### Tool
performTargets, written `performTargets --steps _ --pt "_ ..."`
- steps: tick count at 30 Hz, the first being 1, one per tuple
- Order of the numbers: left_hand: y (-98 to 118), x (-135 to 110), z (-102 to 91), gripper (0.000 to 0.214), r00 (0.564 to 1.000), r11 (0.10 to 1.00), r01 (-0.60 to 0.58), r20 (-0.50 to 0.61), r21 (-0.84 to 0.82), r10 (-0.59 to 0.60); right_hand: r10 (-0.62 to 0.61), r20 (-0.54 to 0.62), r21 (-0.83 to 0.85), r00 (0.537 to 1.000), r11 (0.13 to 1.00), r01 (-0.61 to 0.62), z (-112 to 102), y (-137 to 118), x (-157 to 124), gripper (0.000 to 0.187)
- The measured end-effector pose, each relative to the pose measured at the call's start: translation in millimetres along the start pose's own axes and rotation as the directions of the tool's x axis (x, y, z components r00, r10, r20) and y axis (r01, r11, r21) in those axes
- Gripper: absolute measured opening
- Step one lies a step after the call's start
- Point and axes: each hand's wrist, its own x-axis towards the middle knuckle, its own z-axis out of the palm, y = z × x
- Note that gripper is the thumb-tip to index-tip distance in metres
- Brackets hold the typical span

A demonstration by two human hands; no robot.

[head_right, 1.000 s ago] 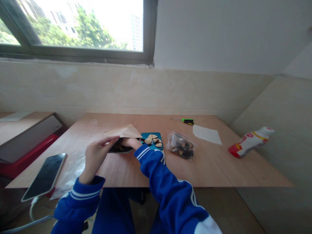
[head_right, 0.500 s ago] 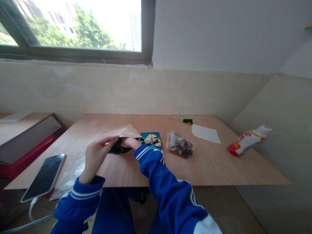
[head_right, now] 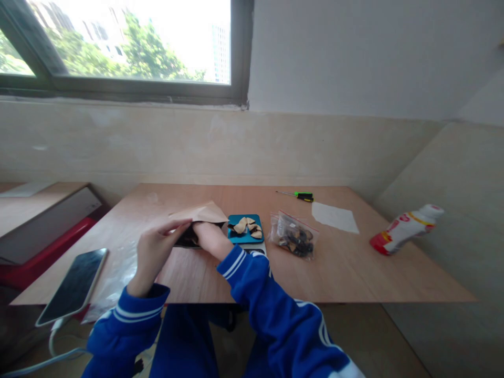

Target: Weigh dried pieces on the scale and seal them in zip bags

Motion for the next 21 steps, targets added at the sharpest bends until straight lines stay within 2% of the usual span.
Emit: performTargets --steps 4,7,11,13,15,18,21 --pt "0 3 -2.0 0.024 1.0 1.0 0.009 -0.03 0.01 -0.008 -0.002 0.086 -0.173 0.996 0.985 0.017 -17 -14 -20 0.032" --pt "1 5 -3.5 0.025 0.999 1.0 0.002 -0.035 0.025 -0.001 -0.042 0.065 -0.23 0.997 0.972 0.056 -28 -15 -28 0.037" --pt "4 7 -4.4 0.026 1.0 0.999 0.001 -0.031 0.046 0.0 -0.093 -0.094 0.079 0.991 0.992 0.101 -36 -1 -36 0.036" --pt "5 7 -4.6 0.027 0.999 0.999 0.011 -0.036 0.053 -0.009 -0.035 -0.175 0.263 0.984 0.961 0.081 -39 8 -42 0.031" --pt "5 8 -4.9 0.027 0.999 0.998 0.024 -0.04 0.055 -0.021 0.055 -0.219 0.45 0.974 0.891 0.051 -42 17 -50 0.028" --pt "4 9 -5.6 0.028 0.998 0.998 0.032 -0.049 0.058 -0.03 0.194 -0.23 0.691 0.954 0.722 0.02 -48 34 -65 0.03" --pt "1 11 -5.3 0.029 0.997 0.996 0.041 -0.07 0.074 -0.036 0.351 -0.242 0.779 0.905 0.626 -0.034 -52 58 -85 0.039"
